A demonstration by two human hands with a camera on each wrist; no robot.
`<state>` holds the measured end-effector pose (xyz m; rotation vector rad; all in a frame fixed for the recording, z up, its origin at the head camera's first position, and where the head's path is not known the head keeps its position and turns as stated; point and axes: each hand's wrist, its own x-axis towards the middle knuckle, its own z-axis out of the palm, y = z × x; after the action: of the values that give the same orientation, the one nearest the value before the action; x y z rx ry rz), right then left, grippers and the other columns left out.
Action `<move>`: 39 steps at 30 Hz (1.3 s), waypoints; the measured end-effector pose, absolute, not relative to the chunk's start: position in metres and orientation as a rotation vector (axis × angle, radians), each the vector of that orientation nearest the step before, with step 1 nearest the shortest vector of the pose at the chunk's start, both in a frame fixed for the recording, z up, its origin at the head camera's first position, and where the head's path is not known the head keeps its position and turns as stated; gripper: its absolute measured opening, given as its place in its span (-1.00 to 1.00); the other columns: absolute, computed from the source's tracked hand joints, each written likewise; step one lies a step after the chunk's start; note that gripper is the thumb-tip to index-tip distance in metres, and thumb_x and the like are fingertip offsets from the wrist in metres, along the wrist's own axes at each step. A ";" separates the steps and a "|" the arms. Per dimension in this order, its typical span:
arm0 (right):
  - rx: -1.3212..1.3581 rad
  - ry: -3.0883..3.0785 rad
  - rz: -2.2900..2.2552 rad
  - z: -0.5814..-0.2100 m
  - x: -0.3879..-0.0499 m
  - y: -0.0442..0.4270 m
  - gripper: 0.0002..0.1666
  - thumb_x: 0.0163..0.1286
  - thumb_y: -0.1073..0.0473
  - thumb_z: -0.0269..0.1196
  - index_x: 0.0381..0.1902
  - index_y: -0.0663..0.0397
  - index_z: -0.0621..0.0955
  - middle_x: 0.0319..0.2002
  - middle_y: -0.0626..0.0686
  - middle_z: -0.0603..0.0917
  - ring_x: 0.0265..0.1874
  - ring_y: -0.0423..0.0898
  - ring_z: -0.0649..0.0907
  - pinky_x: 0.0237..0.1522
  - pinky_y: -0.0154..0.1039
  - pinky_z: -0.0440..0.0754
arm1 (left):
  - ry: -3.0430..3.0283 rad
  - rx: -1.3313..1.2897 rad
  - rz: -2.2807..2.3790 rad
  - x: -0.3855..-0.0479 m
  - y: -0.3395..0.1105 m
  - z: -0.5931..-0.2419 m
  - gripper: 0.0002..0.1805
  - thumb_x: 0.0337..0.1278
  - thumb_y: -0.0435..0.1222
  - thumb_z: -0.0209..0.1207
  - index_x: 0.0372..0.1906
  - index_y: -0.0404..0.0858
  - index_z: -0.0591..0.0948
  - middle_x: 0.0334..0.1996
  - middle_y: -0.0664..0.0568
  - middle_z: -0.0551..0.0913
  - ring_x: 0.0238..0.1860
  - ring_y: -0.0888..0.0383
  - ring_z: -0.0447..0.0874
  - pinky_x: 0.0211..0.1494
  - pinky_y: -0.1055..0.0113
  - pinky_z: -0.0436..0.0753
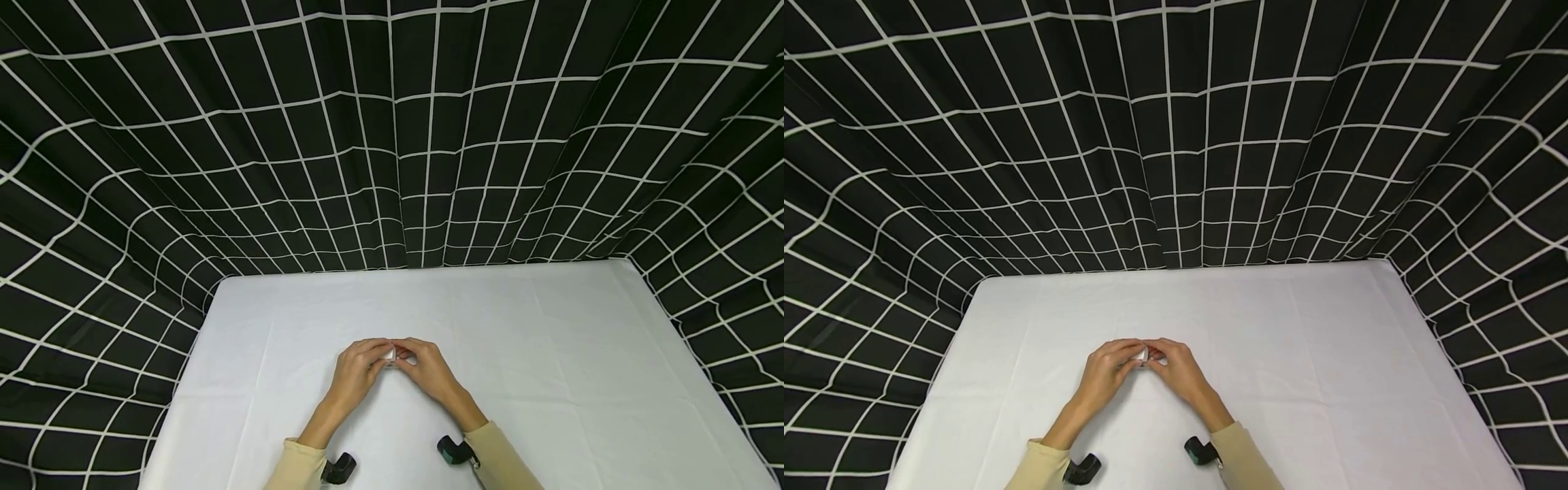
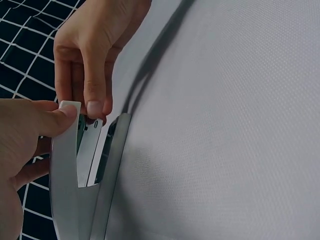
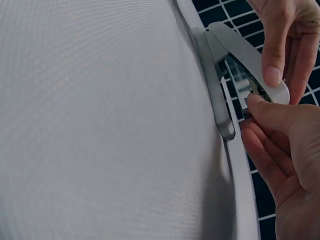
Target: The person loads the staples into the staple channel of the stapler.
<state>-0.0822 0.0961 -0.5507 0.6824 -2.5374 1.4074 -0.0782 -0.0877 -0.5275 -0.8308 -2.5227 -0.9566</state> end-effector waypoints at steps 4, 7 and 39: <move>0.670 -2.536 1.441 -0.553 -0.083 0.094 -0.54 0.14 0.42 0.43 0.04 0.31 0.65 -0.21 0.12 0.74 -0.30 -0.09 0.73 -0.24 -0.27 0.79 | -2.518 -0.807 -0.948 -0.078 -0.088 -0.528 -0.64 -0.15 -0.44 0.46 -0.11 -0.29 0.75 -0.08 -0.01 0.74 -0.07 0.05 0.72 0.00 0.25 0.76; 0.643 -2.551 1.470 -0.554 -0.084 0.094 -0.51 0.13 0.46 0.42 0.07 0.33 0.63 -0.20 0.15 0.75 -0.30 -0.08 0.74 -0.22 -0.29 0.79 | -2.527 -0.801 -0.936 -0.079 -0.086 -0.529 -0.63 -0.14 -0.43 0.46 -0.10 -0.27 0.76 -0.07 0.00 0.74 -0.07 0.05 0.72 -0.01 0.24 0.76; 0.579 -2.710 0.872 -0.518 -0.076 0.173 -0.40 0.36 -0.02 0.30 0.29 0.08 0.52 0.36 0.11 0.42 0.34 0.11 0.41 0.34 0.14 0.45 | -2.694 -0.857 -0.765 -0.085 -0.096 -0.512 -0.20 0.32 0.02 0.17 0.53 -0.14 0.16 0.50 -0.12 0.16 0.52 -0.10 0.01 0.56 -0.12 0.13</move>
<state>-0.0763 0.1728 -0.5176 0.5791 -2.7101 0.8723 -0.0853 -0.0965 -0.5119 -0.8567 -2.6942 -0.7654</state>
